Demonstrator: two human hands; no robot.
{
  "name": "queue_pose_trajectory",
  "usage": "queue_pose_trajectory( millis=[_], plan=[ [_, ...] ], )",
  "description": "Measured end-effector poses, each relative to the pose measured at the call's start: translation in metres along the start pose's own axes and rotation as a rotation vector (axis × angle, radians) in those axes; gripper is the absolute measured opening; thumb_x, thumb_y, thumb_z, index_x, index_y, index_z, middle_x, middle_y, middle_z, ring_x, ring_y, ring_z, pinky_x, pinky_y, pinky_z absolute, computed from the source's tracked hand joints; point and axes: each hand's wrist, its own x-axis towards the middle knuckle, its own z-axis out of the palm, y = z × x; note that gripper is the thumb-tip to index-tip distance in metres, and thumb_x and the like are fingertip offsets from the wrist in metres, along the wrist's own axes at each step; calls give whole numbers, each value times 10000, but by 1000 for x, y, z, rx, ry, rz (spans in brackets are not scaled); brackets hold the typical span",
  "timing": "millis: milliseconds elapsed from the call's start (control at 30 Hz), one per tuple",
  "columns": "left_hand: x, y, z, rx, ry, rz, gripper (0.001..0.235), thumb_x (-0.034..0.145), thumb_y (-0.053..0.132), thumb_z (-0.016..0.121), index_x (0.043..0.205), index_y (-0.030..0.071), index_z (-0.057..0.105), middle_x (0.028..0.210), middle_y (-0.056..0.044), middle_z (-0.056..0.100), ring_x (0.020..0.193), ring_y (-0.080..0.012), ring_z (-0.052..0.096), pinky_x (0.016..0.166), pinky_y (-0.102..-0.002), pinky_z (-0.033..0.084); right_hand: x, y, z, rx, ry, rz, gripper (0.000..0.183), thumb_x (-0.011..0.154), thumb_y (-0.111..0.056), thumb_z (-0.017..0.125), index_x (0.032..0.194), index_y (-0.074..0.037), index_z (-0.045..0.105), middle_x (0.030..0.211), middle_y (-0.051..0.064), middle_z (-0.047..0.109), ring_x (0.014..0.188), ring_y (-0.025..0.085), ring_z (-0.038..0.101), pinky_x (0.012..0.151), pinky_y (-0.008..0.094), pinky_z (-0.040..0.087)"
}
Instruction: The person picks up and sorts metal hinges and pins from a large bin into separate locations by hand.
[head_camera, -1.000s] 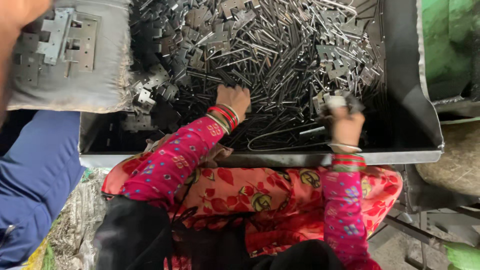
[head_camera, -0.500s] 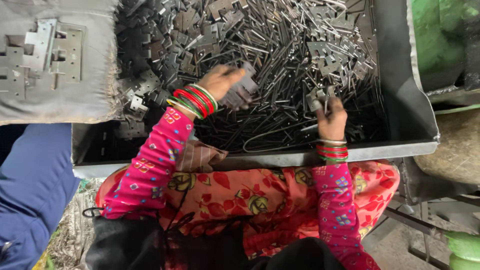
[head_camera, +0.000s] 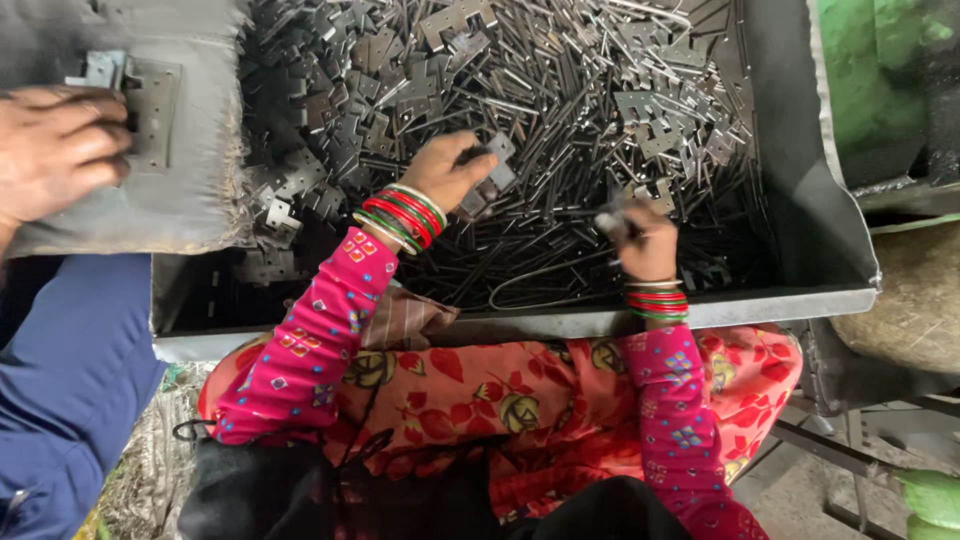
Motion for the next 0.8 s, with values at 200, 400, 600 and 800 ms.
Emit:
queue_pose_trajectory(
  millis=[200, 400, 600, 800],
  plan=[
    [-4, 15, 8, -302, -31, -42, 210, 977, 140, 651, 1143, 10, 651, 939, -31, 704, 731, -102, 701, 617, -295, 613, 2, -3, -33, 1118, 606, 692, 140, 954, -101, 745, 1071, -68, 676, 896, 35, 684, 792, 207, 666, 759, 437, 582],
    [-26, 11, 64, 197, 36, -46, 451, 969, 404, 745, 1129, -12, 680, 953, -136, 770, 835, -223, 746, 768, -367, 600, 5, -52, -14, 1252, 123, 993, 216, 926, -192, 595, 1114, -95, 640, 1003, 80, 696, 917, 221, 691, 765, 539, 602],
    [-64, 5, 106, 599, 103, 244, 594, 835, 119, 612, 1382, -61, 467, 950, -263, 705, 865, -449, 692, 757, -526, 549, -4, -84, 57, 991, 27, 880, 443, 1017, -335, 632, 1319, -12, 630, 1166, 83, 688, 1010, 153, 639, 865, 311, 519],
    [-36, 17, 50, 620, 298, 173, 470, 879, 66, 612, 1328, 9, 488, 822, -263, 697, 764, -475, 679, 746, -562, 540, 30, 5, 6, -406, -67, 418, 544, 982, -463, 763, 1293, -24, 681, 1218, 197, 701, 1140, 341, 662, 996, 440, 542]
  ],
)
